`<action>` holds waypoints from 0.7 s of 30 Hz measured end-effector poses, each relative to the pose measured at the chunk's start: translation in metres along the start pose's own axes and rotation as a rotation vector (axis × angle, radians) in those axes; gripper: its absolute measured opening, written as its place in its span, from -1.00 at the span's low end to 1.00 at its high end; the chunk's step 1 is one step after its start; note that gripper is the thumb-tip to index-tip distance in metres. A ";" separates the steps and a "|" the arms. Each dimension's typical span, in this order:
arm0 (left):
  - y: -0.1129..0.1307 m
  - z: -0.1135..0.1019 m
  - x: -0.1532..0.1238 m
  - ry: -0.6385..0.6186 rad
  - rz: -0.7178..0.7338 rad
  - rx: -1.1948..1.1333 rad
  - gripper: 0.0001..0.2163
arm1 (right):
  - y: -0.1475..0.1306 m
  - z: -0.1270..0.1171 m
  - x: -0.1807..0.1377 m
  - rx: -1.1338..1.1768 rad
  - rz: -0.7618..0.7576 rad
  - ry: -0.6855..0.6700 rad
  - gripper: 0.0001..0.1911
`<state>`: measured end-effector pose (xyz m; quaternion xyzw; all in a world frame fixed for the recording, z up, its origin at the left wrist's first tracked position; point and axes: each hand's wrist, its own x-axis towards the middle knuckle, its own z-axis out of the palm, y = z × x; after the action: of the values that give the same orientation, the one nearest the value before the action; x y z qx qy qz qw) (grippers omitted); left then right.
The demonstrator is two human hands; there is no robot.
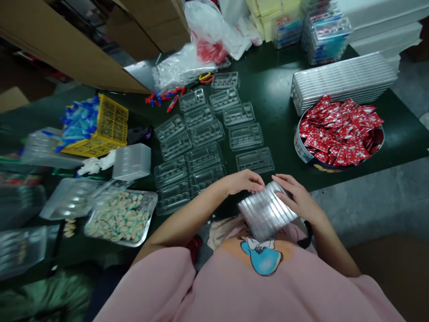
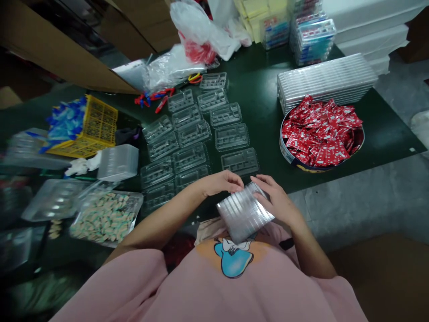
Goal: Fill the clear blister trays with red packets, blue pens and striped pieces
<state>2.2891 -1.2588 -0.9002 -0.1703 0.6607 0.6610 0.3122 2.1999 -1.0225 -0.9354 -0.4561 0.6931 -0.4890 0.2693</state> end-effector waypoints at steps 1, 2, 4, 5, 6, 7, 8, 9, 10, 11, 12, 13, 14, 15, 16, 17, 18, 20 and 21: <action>-0.002 -0.001 0.002 0.003 -0.026 -0.040 -0.67 | 0.000 0.000 0.000 -0.001 -0.005 -0.001 -0.51; -0.004 -0.002 0.005 0.005 -0.050 -0.078 -0.67 | 0.000 0.000 -0.001 -0.002 -0.008 -0.002 -0.51; -0.008 -0.004 0.008 0.002 -0.088 -0.144 -0.66 | 0.000 0.000 -0.001 -0.003 -0.006 -0.004 -0.51; -0.009 -0.005 0.010 -0.001 -0.105 -0.170 -0.66 | 0.000 0.000 -0.001 -0.002 -0.004 -0.005 -0.51; -0.010 -0.005 0.010 -0.003 -0.118 -0.189 -0.66 | 0.000 0.000 -0.001 0.000 -0.002 -0.004 -0.51; -0.010 -0.006 0.010 -0.001 -0.127 -0.204 -0.65 | 0.000 0.000 0.000 0.002 -0.001 -0.001 -0.51; -0.010 -0.005 0.010 0.004 -0.132 -0.215 -0.65 | 0.000 0.000 0.000 0.006 0.000 0.003 -0.51; -0.009 -0.004 0.009 0.013 -0.133 -0.220 -0.65 | 0.000 0.000 0.000 0.010 0.000 0.007 -0.51; -0.008 -0.003 0.008 0.024 -0.129 -0.221 -0.64 | 0.000 0.000 0.000 0.013 -0.001 0.010 -0.51; -0.007 -0.002 0.007 0.038 -0.120 -0.218 -0.64 | 0.000 0.000 0.000 0.016 -0.004 0.011 -0.51; -0.006 0.000 0.006 0.053 -0.106 -0.208 -0.65 | 0.000 0.000 0.000 0.018 -0.007 0.008 -0.52; -0.004 0.001 0.005 0.067 -0.086 -0.194 -0.66 | 0.001 0.000 0.000 0.018 -0.011 0.002 -0.52; -0.003 0.003 0.004 0.077 -0.061 -0.178 -0.67 | 0.001 0.000 0.000 0.017 -0.014 -0.006 -0.52; -0.003 0.004 0.003 0.083 -0.034 -0.162 -0.69 | 0.001 -0.001 0.000 0.017 -0.017 -0.013 -0.52; -0.003 0.005 0.004 0.085 -0.009 -0.149 -0.70 | 0.001 -0.001 0.000 0.016 -0.019 -0.020 -0.53; -0.004 0.004 0.004 0.091 0.010 -0.140 -0.72 | 0.001 -0.001 0.000 0.016 -0.022 -0.025 -0.53; -0.005 0.004 0.004 0.108 0.023 -0.136 -0.73 | 0.001 -0.002 0.000 0.017 -0.025 -0.026 -0.53; -0.007 -0.001 0.003 0.191 0.035 -0.128 -0.72 | 0.001 -0.002 0.000 0.024 -0.032 -0.024 -0.54; -0.008 -0.004 0.001 0.250 0.043 -0.116 -0.71 | 0.001 -0.003 0.000 0.028 -0.035 -0.023 -0.55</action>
<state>2.2926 -1.2629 -0.9069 -0.2549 0.6586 0.6783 0.2031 2.1972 -1.0217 -0.9348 -0.4699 0.6749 -0.4981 0.2751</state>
